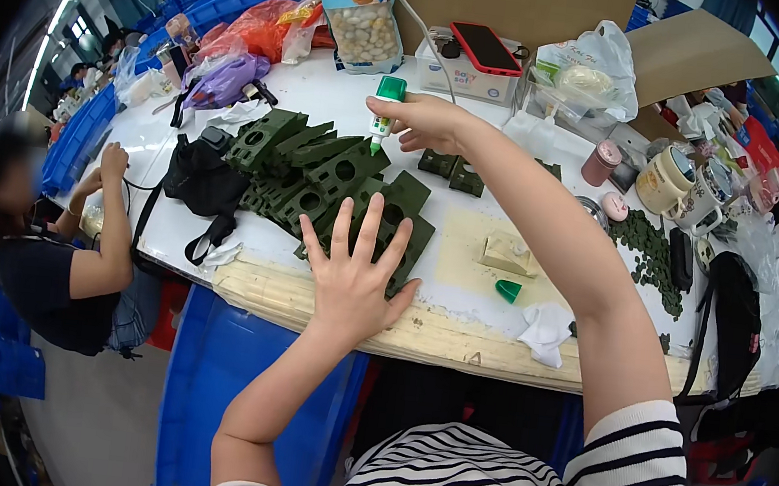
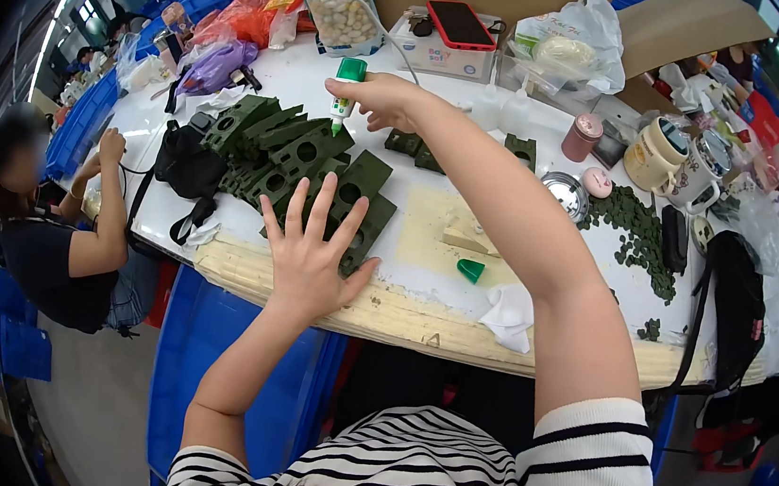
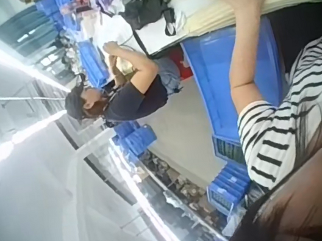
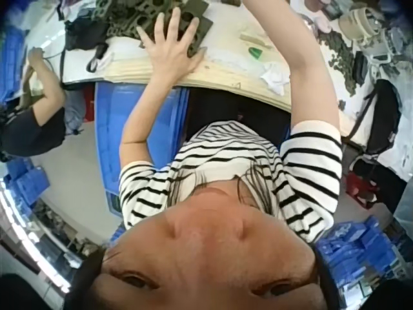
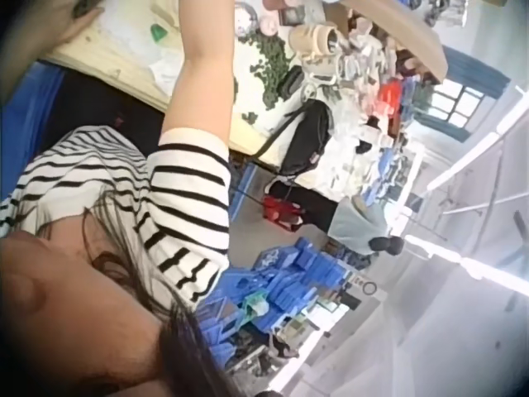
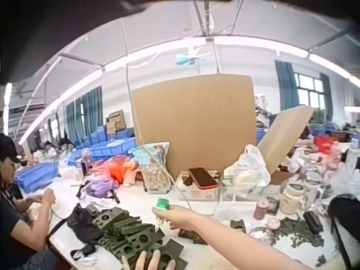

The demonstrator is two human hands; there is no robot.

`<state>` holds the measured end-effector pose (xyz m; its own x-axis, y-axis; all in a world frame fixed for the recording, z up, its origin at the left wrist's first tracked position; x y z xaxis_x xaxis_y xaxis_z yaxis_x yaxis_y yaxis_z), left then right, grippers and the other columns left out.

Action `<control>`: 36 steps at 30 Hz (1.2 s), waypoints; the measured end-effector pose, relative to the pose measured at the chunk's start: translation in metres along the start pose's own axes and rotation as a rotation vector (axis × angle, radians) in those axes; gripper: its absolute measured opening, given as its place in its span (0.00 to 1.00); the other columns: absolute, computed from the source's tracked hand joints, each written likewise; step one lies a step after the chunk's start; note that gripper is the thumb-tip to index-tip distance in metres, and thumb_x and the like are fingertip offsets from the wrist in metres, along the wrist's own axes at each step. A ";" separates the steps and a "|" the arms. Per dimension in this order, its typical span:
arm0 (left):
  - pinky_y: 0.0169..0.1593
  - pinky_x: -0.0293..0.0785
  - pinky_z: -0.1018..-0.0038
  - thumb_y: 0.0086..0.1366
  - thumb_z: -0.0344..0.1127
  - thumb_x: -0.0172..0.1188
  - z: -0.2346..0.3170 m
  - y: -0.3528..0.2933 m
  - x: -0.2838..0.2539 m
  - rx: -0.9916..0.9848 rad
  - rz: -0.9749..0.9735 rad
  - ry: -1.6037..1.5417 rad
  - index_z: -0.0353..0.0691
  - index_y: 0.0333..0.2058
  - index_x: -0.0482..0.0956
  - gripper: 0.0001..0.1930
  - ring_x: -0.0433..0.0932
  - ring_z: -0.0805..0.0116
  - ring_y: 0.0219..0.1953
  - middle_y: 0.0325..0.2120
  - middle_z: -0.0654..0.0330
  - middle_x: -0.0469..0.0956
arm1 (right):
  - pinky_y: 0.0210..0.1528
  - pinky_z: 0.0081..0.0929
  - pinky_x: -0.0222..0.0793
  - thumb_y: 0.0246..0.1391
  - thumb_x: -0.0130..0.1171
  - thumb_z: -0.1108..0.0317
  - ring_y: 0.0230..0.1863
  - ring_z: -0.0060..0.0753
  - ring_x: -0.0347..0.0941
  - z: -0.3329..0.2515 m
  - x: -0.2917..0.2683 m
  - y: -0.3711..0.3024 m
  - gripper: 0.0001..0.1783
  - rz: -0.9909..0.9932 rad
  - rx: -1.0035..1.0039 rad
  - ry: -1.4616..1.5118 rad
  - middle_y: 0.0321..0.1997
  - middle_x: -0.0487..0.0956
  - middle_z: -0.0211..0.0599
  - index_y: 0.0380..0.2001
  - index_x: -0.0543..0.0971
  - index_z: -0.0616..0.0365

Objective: Applying glue to plastic toy tank bodies and attaching small decorative or functional components.

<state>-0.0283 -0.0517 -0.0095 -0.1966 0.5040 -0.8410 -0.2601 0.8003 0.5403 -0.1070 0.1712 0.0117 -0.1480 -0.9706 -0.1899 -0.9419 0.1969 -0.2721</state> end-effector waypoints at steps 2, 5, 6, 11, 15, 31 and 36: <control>0.59 0.35 0.30 0.48 0.52 0.63 0.001 -0.001 -0.001 -0.012 0.014 0.006 0.53 0.54 0.72 0.32 0.49 0.43 0.64 0.63 0.53 0.55 | 0.57 0.52 0.62 0.46 0.58 0.34 0.64 0.63 0.52 0.006 -0.004 0.007 0.50 0.057 0.051 0.070 0.62 0.53 0.68 0.61 0.59 0.60; 0.59 0.34 0.30 0.49 0.51 0.63 -0.001 0.000 0.002 -0.028 0.022 -0.002 0.54 0.54 0.71 0.32 0.47 0.44 0.65 0.63 0.54 0.54 | 0.56 0.66 0.58 0.46 0.60 0.36 0.67 0.74 0.39 0.010 -0.015 -0.001 0.56 0.078 0.066 0.189 0.64 0.44 0.79 0.65 0.49 0.62; 0.60 0.33 0.31 0.49 0.51 0.63 -0.002 -0.002 0.004 -0.036 0.013 0.001 0.55 0.55 0.71 0.32 0.47 0.44 0.65 0.64 0.54 0.54 | 0.56 0.67 0.56 0.45 0.60 0.36 0.67 0.74 0.39 0.012 -0.019 -0.005 0.56 0.084 0.083 0.215 0.64 0.44 0.78 0.65 0.49 0.63; 0.60 0.35 0.33 0.49 0.49 0.63 -0.004 -0.002 0.006 -0.044 -0.003 0.010 0.56 0.55 0.71 0.32 0.49 0.46 0.64 0.63 0.54 0.54 | 0.58 0.70 0.51 0.46 0.61 0.38 0.68 0.72 0.38 0.026 -0.043 -0.033 0.58 0.118 0.127 0.323 0.66 0.44 0.73 0.65 0.44 0.63; 0.59 0.40 0.34 0.48 0.49 0.62 -0.003 0.006 0.009 -0.043 0.020 0.018 0.54 0.55 0.70 0.32 0.52 0.47 0.62 0.63 0.54 0.55 | 0.58 0.70 0.51 0.45 0.63 0.39 0.68 0.68 0.42 0.027 -0.055 -0.053 0.59 0.132 0.088 0.359 0.66 0.43 0.70 0.65 0.44 0.63; 0.58 0.30 0.28 0.52 0.59 0.56 -0.022 0.102 0.088 -0.150 0.029 0.177 0.46 0.58 0.65 0.37 0.55 0.45 0.61 0.61 0.50 0.56 | 0.50 0.39 0.73 0.60 0.51 0.51 0.52 0.34 0.71 -0.005 -0.007 -0.183 0.29 -0.040 -0.252 0.361 0.51 0.73 0.42 0.54 0.67 0.64; 0.57 0.28 0.27 0.53 0.63 0.54 -0.025 0.126 0.100 -0.238 -0.043 0.196 0.45 0.60 0.61 0.40 0.53 0.45 0.63 0.62 0.49 0.55 | 0.51 0.43 0.71 0.59 0.51 0.51 0.54 0.40 0.69 0.008 0.013 -0.228 0.27 -0.059 -0.324 0.288 0.52 0.71 0.51 0.47 0.70 0.67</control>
<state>-0.1042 0.0916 -0.0242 -0.3529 0.3810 -0.8546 -0.4818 0.7090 0.5150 0.1080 0.1151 0.0641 -0.1264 -0.9869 0.1007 -0.9904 0.1313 0.0439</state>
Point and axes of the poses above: each hand's wrist, its own y-axis towards the middle knuckle, its own x-axis out of the palm, z = x × y, the point moved 4 cm from there along y, towards the middle knuckle
